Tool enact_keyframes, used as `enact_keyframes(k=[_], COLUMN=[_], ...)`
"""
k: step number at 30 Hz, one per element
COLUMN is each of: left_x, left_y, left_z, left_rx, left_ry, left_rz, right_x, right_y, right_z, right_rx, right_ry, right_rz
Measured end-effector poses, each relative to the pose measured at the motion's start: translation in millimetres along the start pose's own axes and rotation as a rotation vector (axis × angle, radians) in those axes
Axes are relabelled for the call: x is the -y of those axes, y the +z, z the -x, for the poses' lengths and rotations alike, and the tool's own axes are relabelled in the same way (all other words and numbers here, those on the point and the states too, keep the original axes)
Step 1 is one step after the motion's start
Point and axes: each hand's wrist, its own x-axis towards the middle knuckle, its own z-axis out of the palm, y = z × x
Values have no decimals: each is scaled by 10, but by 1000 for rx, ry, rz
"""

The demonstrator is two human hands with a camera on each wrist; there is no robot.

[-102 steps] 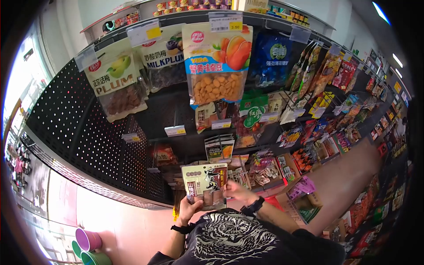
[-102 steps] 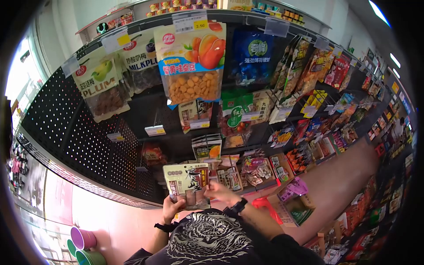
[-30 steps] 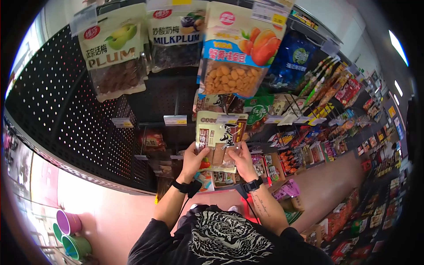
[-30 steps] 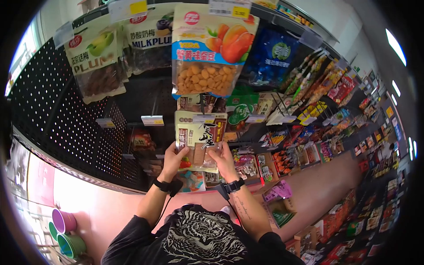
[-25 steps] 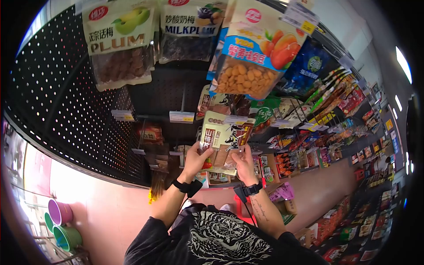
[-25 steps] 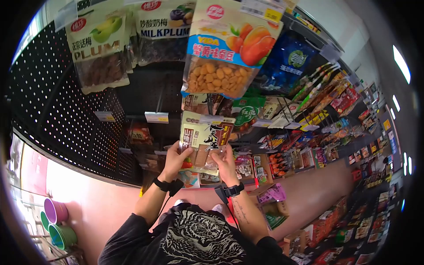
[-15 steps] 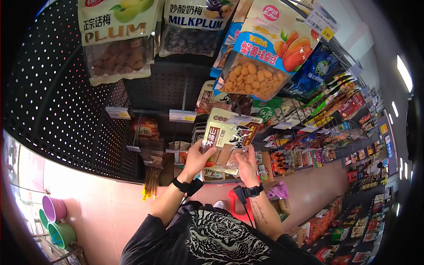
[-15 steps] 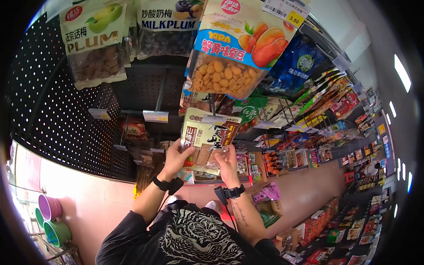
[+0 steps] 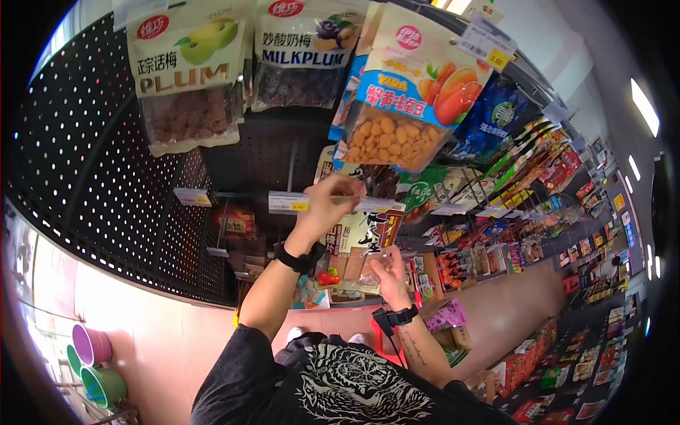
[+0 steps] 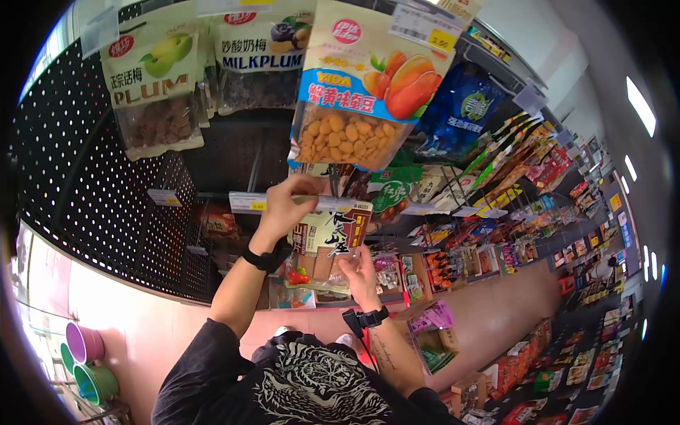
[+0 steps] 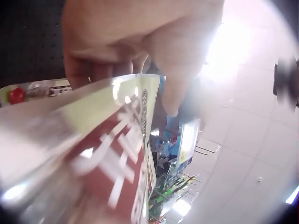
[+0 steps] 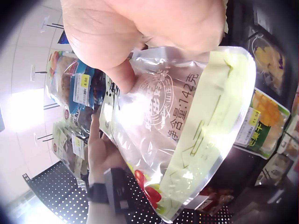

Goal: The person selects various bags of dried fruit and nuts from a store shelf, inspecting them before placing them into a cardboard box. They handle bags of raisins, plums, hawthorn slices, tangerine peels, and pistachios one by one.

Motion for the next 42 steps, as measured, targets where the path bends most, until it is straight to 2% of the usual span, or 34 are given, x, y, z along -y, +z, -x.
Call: enact_keyframes(k=[1, 2, 4, 10, 12, 17, 20, 21, 23, 26, 30, 32, 34, 35, 36, 37, 38, 39, 40, 41, 42], left_x=[-38, -37, 14, 51, 59, 88, 20, 31, 70, 35, 49, 8, 104, 171, 195, 148, 250, 313, 394, 608, 705], left_y=[39, 66, 115, 105, 117, 142, 135, 137, 157, 176, 172, 158, 153, 156, 163, 172, 196, 199, 181, 78, 13], left_z=[-3, 2, -27, -40, -33, -67, -61, -71, -101, -103, -141, -148, -187, -223, -259, -288, -343, -413, -498, -613, -714], left_rx=[-41, -29, -28, 20, 43, -93, -70, -61, -59, -85, -54, 16, 23, -3, -27, -55, -83, -121, -156, -246, -258], left_ry=[140, 146, 247, 344, 372, 578, 605, 608, 491, 522, 475, 317, 325, 306, 287, 306, 215, 229, 240, 488, 277], left_rz=[-164, -167, -452, -448, -457, -619, -620, -620, -550, -488, -393, -314, -301, -276, -250, -352, -363, -390, -415, -641, -560], right_x=[42, 67, 67, 70, 109, 43, 88, 87, 94, 177, 99, 93, 155, 115, 109, 102, 75, -63, -92, -95, -104], right_y=[22, 35, -2, -23, -5, -63, -38, -47, -87, -83, -129, -142, -112, -128, -137, -151, -167, -253, -273, -306, -458], right_z=[9, 33, 25, 29, 50, -43, -54, -95, -137, -200, -257, -259, -218, -214, -183, -136, -69, 9, 101, 238, 469], right_rx=[-22, -46, -48, -32, -38, -21, -85, -78, -68, -46, -37, -46, -113, -155, -166, -187, -211, -224, -246, -146, -79], right_ry=[1, 5, -18, -60, -11, -44, -79, -91, -74, -59, -157, -177, -215, -195, -195, -212, -225, -326, -312, -265, -199], right_rz=[-21, -43, -30, 35, -18, 0, -9, 25, 32, -16, 95, 126, 343, 469, 463, 517, 571, 596, 590, 611, 644])
